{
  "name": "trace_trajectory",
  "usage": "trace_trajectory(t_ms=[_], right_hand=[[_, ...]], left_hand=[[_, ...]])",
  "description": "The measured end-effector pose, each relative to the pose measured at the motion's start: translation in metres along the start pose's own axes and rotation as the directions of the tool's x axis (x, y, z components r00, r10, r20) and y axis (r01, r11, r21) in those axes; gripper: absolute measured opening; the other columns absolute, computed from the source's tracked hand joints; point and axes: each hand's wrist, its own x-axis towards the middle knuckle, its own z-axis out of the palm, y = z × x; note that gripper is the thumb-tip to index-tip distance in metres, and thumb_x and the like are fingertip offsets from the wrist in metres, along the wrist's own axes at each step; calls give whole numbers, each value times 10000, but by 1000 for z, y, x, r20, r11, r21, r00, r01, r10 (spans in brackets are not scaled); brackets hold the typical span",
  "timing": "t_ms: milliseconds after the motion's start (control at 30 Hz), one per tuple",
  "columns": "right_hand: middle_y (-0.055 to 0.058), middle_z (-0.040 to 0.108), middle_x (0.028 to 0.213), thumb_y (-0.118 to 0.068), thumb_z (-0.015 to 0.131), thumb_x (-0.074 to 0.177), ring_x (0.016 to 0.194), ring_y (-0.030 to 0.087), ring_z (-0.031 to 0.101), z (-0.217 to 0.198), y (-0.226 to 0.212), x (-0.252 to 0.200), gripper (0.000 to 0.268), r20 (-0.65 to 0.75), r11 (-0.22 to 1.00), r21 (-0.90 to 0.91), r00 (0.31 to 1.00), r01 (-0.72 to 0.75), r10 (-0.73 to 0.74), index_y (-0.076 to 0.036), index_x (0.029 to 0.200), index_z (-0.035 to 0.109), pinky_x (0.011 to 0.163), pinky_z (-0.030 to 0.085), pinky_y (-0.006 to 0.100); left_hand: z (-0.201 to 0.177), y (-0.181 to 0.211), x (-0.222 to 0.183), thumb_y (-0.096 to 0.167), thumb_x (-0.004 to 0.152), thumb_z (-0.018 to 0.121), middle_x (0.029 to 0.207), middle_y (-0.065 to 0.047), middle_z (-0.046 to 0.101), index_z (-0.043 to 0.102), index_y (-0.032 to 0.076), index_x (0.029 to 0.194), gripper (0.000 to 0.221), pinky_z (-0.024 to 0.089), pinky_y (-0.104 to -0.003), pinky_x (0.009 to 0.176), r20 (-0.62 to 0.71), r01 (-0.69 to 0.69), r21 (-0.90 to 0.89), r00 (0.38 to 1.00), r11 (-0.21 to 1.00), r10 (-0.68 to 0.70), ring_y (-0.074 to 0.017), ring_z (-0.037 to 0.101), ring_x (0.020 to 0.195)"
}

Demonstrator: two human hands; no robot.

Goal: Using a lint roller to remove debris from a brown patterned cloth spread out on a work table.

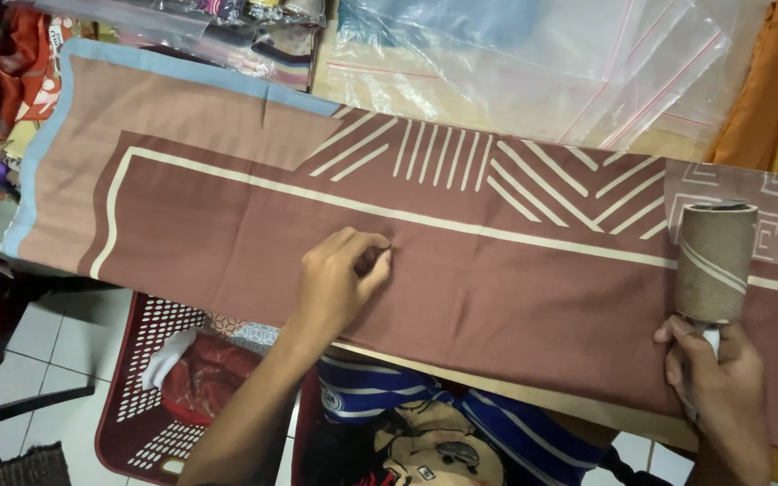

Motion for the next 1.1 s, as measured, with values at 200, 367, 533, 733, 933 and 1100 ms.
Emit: trace_trajectory(t_ms=[200,367,533,733,933,1100], right_hand=[[117,397,488,-205,553,1105,353,164,290,6,-21,-9,241,-4,998,-57,1000,-16,16,-32,939,579,325,181,302],[75,388,484,-189,550,1101,332,131,271,8,-28,-13,229,2,1000,-16,1000,-15,15,-44,926,572,301,144,284],[71,398,508,-177,558,1097,353,128,294,6,-22,-12,213,7,1000,14,1000,3,-3,-42,932,562,305,167,277],[54,407,517,-203,562,1088,355,106,286,6,-22,-13,209,12,1000,15,1000,-2,1,-59,936,563,296,156,264],[69,450,552,-200,593,1081,447,122,383,6,-20,-14,211,-23,1000,-2,999,23,-23,-44,940,581,376,234,276],[48,461,544,-203,595,1085,418,120,372,6,-26,-18,190,-16,1000,-12,1000,-17,17,-67,952,602,360,241,275]], left_hand=[[-5,8,3,126,892,795,798,-11,684,737,85,959,97,511,-294,594,19,14,19,1000,1000,-14,-142,620,673],[-1,6,2,154,885,794,776,26,674,744,124,946,84,495,-256,567,-50,58,14,997,998,-57,-99,615,627],[-1,8,3,104,886,748,769,35,675,747,135,938,60,497,-266,565,-42,42,22,998,999,-41,-97,615,627],[-4,12,3,221,866,830,802,25,648,711,131,985,191,499,-282,588,-2,21,51,1000,998,-21,-110,623,662],[-6,13,1,205,924,764,841,18,681,717,129,991,112,516,-278,566,-7,26,38,1000,999,-25,-103,628,638],[-7,15,-1,111,955,623,974,-18,722,705,130,1022,107,531,-358,658,11,47,34,999,998,-47,-187,682,752]])
